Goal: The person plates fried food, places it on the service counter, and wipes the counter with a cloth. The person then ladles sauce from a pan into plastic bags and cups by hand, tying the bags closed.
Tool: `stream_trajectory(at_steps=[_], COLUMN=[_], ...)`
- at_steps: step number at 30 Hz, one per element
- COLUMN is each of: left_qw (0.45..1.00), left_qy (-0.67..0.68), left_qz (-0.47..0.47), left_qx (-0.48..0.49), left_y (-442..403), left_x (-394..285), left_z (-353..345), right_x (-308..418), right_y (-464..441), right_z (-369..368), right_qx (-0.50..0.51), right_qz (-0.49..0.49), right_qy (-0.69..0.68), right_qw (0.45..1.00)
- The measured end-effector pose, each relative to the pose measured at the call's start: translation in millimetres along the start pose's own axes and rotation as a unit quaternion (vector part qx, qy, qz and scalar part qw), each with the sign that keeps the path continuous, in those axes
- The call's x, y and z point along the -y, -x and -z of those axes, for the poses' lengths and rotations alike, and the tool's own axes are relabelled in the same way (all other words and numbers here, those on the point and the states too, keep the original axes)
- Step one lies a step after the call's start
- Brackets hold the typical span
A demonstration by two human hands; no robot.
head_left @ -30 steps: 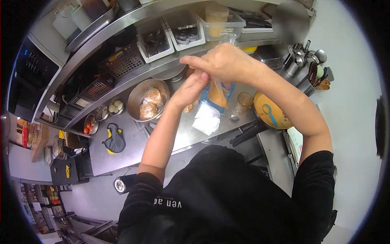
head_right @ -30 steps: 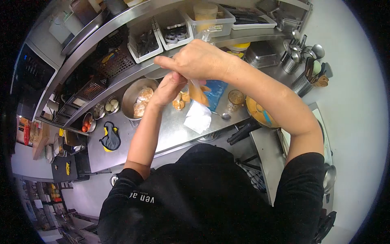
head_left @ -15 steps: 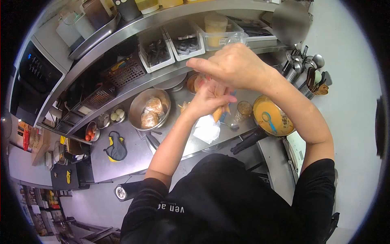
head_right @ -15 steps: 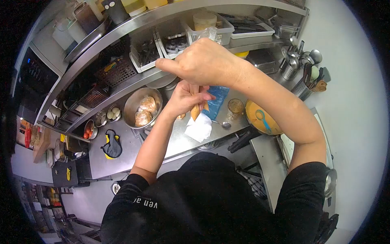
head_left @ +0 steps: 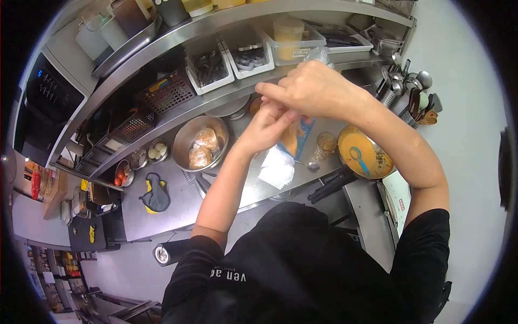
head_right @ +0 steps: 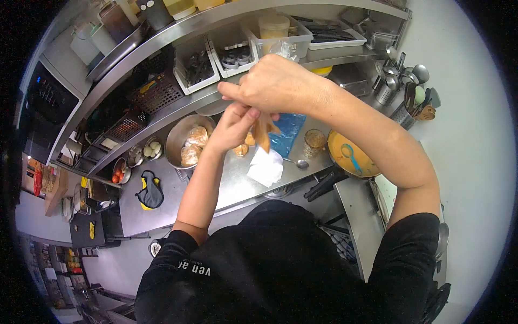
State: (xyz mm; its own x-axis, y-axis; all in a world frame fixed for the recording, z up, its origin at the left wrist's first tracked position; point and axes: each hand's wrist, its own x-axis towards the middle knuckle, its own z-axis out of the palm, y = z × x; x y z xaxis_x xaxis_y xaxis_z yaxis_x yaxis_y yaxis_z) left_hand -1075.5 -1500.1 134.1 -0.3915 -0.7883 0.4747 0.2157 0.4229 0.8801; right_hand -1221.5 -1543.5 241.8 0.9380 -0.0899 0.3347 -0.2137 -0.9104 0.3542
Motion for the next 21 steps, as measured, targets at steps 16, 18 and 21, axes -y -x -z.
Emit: stream_trajectory(at_steps=[16, 18, 21], left_qw=[0.987, 0.978, 0.974], left_qy=[-0.143, -0.196, -0.224], left_qz=[0.061, 0.058, 0.004], left_qx=[-0.037, -0.032, -0.039], left_y=[30.5, 36.1, 48.9], left_x=[-12.6, -13.0, 12.8], left_z=[-19.9, -18.8, -8.8], right_x=[-17.4, -16.7, -15.1], right_y=[28.7, 32.1, 40.8], right_z=[-4.9, -10.4, -40.4], right_qx=[-0.101, -0.098, -0.070], right_qz=[-0.063, -0.083, -0.100], right_qy=[-0.028, -0.078, -0.111], right_qw=[0.992, 0.989, 0.986])
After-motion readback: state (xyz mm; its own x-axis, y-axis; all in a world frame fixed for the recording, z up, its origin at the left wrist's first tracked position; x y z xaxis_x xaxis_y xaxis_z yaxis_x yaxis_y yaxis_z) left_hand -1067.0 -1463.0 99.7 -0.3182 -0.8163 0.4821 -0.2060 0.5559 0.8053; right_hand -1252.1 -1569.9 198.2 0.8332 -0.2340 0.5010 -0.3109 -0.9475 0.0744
